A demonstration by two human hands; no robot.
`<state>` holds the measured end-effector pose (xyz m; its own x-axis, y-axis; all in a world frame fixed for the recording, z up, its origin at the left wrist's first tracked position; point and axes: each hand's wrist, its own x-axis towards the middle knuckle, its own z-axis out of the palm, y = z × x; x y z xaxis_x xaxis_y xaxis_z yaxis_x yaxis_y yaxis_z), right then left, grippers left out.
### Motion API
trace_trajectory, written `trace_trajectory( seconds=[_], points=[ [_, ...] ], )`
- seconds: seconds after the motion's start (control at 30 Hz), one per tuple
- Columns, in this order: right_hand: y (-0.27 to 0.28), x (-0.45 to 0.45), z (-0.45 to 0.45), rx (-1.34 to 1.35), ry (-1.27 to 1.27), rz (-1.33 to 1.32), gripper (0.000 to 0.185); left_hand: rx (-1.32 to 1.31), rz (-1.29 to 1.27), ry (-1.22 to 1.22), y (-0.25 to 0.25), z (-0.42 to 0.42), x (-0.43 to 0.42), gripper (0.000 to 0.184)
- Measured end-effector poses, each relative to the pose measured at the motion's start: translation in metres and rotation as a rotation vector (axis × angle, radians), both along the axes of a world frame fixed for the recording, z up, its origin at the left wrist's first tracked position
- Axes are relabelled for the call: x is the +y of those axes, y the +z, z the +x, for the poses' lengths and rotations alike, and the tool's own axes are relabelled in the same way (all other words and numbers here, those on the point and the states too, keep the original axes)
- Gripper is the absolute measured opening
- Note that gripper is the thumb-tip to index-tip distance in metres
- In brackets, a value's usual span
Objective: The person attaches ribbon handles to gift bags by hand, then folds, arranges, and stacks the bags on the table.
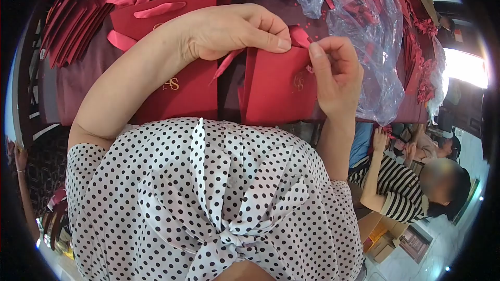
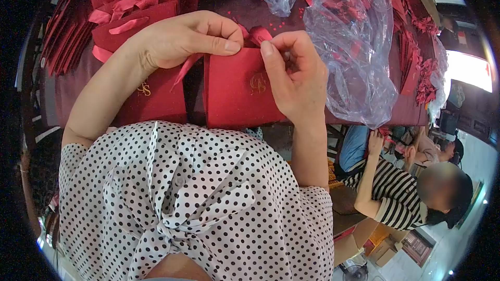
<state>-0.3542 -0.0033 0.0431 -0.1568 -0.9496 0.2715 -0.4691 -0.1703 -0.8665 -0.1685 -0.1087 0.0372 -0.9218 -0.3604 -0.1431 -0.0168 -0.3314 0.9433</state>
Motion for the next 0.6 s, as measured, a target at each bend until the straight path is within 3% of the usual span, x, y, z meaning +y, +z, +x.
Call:
trace_trajectory(
  seconds=[0.27,0.33,0.6],
  points=[
    [0.001,0.002,0.004,0.034,-0.014,-0.066,0.012,-0.044,0.036,0.065,-0.007,0.001,0.003,0.016],
    [0.002,0.003,0.004,0.069,-0.011,-0.056,0.012,0.062,0.020,-0.072,-0.009,0.001,-0.001,0.016],
    [0.003,0.006,0.005,0.081,-0.016,-0.058,0.011,0.107,0.044,-0.024,0.001,0.000,0.007,0.018]
  ],
)
